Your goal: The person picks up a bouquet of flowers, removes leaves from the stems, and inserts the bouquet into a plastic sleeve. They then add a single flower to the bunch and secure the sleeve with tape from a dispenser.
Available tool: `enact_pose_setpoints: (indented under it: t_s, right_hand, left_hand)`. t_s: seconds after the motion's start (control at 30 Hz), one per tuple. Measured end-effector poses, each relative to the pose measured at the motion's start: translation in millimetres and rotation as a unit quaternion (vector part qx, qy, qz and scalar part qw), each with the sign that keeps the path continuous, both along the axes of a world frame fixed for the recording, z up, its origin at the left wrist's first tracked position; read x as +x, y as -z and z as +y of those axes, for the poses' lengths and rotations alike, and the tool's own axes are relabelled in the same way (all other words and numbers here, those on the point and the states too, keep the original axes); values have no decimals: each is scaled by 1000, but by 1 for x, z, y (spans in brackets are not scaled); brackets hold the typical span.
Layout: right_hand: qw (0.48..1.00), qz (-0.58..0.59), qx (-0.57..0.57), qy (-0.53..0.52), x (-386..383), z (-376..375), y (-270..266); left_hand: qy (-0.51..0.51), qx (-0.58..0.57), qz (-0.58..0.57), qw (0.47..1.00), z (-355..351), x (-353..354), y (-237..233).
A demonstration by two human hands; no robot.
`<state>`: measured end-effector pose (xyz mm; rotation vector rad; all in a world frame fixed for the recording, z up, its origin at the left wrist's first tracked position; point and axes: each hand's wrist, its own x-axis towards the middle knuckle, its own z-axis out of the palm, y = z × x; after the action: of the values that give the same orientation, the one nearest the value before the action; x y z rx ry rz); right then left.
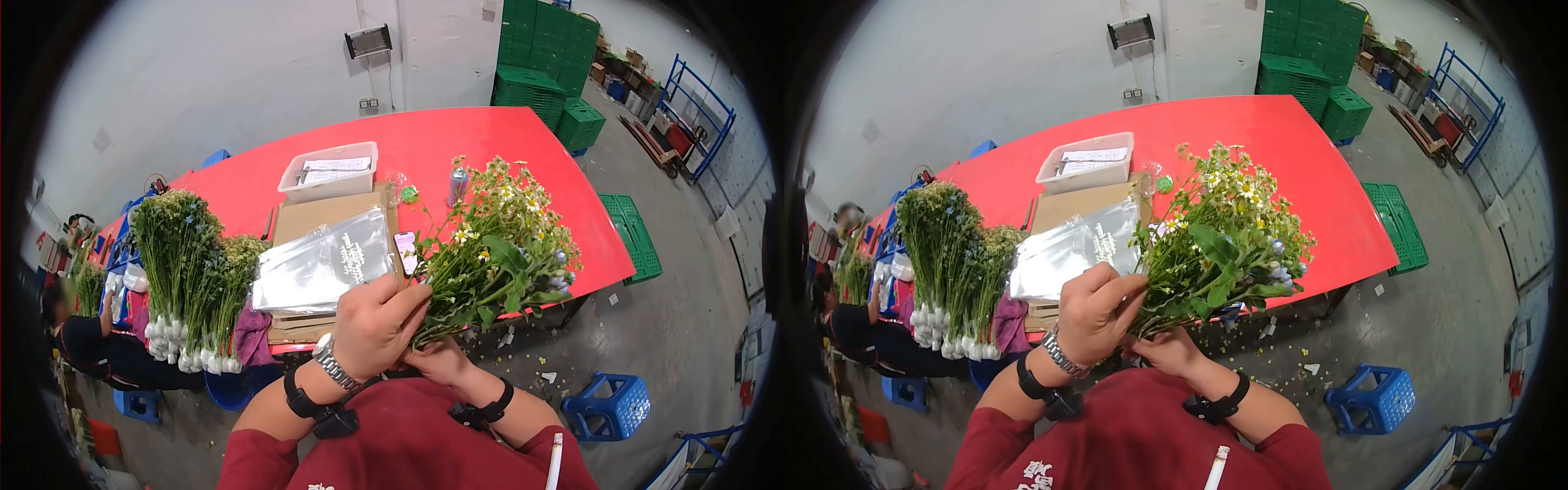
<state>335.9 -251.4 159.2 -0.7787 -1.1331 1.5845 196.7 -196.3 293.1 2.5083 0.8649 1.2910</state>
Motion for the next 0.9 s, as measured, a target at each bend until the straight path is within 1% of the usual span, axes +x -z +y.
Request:
enact_pose_setpoints:
  t_s: [0.03, 0.07, 0.13, 0.17, 0.23, 0.27, 0.33, 0.37, 0.43, 0.47, 0.53, 0.57, 0.63, 0.77, 0.83, 0.87, 0.9]
  right_hand:
    - [1000, 5, 12, -2, 0, 0, 1]
    - [1000, 5, 12, -2, 0, 0, 1]
    - [996, -62, 69, 8, 0, -1, -1]
    - [996, -62, 68, 9, 1, -1, -3]
    - [983, -127, 127, 26, 2, 0, -6]
    - [983, -127, 127, 27, 1, -1, -4]
    - [999, -35, 29, 7, -1, -3, 2]
    - [999, -35, 29, 8, 0, -3, 2]
    - [990, -93, 104, 11, 2, -2, 1]
    - [990, -93, 104, 11, 2, -2, -3]
    - [994, -84, 62, 12, 2, -4, -19]
    - [994, -84, 63, 12, 2, -3, -19]
    - [997, -60, 51, -8, 3, -2, -15]
    - [997, -46, 60, -2, 1, -1, -10]
    - [998, -50, 26, -8, 2, -2, -15]
    - [998, -49, 26, -7, 2, -1, -13]
    - [1000, -20, 12, -5, 1, -1, -11]
  left_hand:
    - [-5, 38, 1, 999, 2, 2, -2]
    - [-5, 37, 1, 999, 2, 4, -5]
    - [2, 68, 41, 997, 2, 6, -10]
    - [3, 68, 41, 997, 2, 8, -9]
    - [3, 75, 38, 996, 4, 9, -8]
    - [4, 75, 38, 996, 5, 9, -7]
    - [-16, 73, 44, 996, 6, 9, -5]
    - [-16, 73, 44, 996, 7, 9, -4]
    - [-21, 98, 39, 994, 8, 8, -2]
    - [-21, 97, 40, 994, 9, 8, -3]
    - [-18, 130, 48, 990, 9, 9, -4]
    - [-18, 131, 48, 990, 10, 9, -4]
    - [11, 168, 78, 983, 11, 8, -3]
    - [2, 167, 60, 984, 11, 12, -3]
    - [7, 150, 41, 988, 12, 11, -3]
    - [8, 151, 41, 988, 12, 9, -2]
    - [19, 131, 42, 990, 10, 6, -1]
